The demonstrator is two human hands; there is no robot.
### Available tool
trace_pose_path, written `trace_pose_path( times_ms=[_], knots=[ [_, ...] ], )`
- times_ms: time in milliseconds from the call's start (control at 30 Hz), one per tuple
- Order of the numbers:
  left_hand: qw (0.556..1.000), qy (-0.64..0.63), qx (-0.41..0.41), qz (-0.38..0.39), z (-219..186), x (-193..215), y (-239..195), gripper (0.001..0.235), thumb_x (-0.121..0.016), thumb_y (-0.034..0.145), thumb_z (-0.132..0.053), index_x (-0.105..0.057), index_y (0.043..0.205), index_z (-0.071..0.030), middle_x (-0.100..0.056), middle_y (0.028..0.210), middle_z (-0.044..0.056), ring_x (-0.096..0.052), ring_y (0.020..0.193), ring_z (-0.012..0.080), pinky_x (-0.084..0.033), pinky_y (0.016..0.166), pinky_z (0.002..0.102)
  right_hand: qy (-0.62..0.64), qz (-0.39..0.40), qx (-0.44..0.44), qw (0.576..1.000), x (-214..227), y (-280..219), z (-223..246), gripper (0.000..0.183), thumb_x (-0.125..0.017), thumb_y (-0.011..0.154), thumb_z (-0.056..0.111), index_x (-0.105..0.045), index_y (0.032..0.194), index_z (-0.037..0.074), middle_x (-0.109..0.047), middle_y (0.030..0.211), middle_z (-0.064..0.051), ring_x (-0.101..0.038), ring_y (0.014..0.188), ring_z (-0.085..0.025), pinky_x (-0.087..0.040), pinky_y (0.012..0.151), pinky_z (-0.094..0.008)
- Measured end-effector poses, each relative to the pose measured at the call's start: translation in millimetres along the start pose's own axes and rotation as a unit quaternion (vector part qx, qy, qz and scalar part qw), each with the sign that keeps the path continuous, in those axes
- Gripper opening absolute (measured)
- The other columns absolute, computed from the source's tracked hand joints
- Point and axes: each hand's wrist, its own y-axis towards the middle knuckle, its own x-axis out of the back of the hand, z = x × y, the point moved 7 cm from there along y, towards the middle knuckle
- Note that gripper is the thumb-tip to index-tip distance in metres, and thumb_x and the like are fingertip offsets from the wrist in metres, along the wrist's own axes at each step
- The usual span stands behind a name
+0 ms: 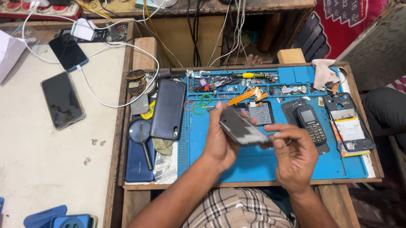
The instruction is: The person disassembles a smartphone, removes the battery, and cleans the interior surfaces with a cloth. They handle the phone casing, battery, and internal components, then reassemble the device and place it on the workbench.
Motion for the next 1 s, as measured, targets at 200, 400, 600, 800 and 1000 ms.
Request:
trace_pose_path(
  times_ms=[200, 400, 600, 800, 1000],
  knots=[
    [0.918, 0.360, -0.165, 0.019, -74.7, -5.2, -20.3, 0.091, -0.079, 0.083, -0.041, -0.033, 0.157, -0.015, -0.062, 0.108, 0.010, -0.065, 0.090, 0.0209, -0.058, 0.075, 0.034, -0.360, 0.057, -0.035, 0.931, 26.0, -2.4, -5.1, 0.010, -0.074, 0.091, 0.006, -0.072, 0.101, 0.004, -0.069, 0.095, -0.012, -0.069, 0.077, -0.020, -0.054, 0.067, -0.032],
    [0.629, 0.735, -0.251, 0.040, -82.9, -37.1, -40.4, 0.101, -0.095, 0.063, -0.043, -0.049, 0.145, -0.006, -0.066, 0.121, 0.017, -0.068, 0.106, 0.0320, -0.057, 0.088, 0.042, -0.498, 0.080, -0.026, 0.863, 33.9, -1.6, -16.5, 0.010, -0.078, 0.087, 0.015, -0.074, 0.095, 0.010, -0.070, 0.093, -0.008, -0.068, 0.085, -0.029, -0.052, 0.072, -0.040],
    [0.489, 0.841, -0.220, 0.070, -40.0, -66.0, -23.4, 0.105, -0.096, 0.055, -0.044, -0.052, 0.142, -0.004, -0.066, 0.116, 0.016, -0.064, 0.103, 0.0370, -0.053, 0.085, 0.047, -0.526, 0.073, -0.035, 0.847, 40.6, 1.3, -17.2, 0.010, -0.081, 0.087, 0.019, -0.077, 0.093, 0.012, -0.071, 0.095, -0.006, -0.066, 0.091, -0.029, -0.052, 0.077, -0.041],
    [0.453, 0.859, -0.224, 0.084, -18.0, -55.9, -11.1, 0.101, -0.094, 0.057, -0.046, -0.055, 0.139, -0.001, -0.061, 0.114, 0.015, -0.058, 0.103, 0.0342, -0.050, 0.086, 0.046, -0.538, 0.035, -0.013, 0.842, 74.9, 10.2, -3.7, 0.022, -0.084, 0.088, 0.026, -0.075, 0.102, 0.010, -0.071, 0.108, -0.009, -0.067, 0.104, -0.032, -0.052, 0.092, -0.044],
    [0.444, 0.852, -0.259, 0.096, -7.8, -48.0, -8.1, 0.091, -0.093, 0.062, -0.049, -0.060, 0.131, 0.001, -0.057, 0.114, 0.017, -0.054, 0.105, 0.0349, -0.049, 0.090, 0.046, -0.676, -0.008, -0.078, 0.733, 157.8, 29.0, 20.7, 0.056, -0.094, 0.076, 0.036, -0.073, 0.119, 0.007, -0.070, 0.122, -0.014, -0.063, 0.112, -0.036, -0.050, 0.097, -0.047]
  ],
)
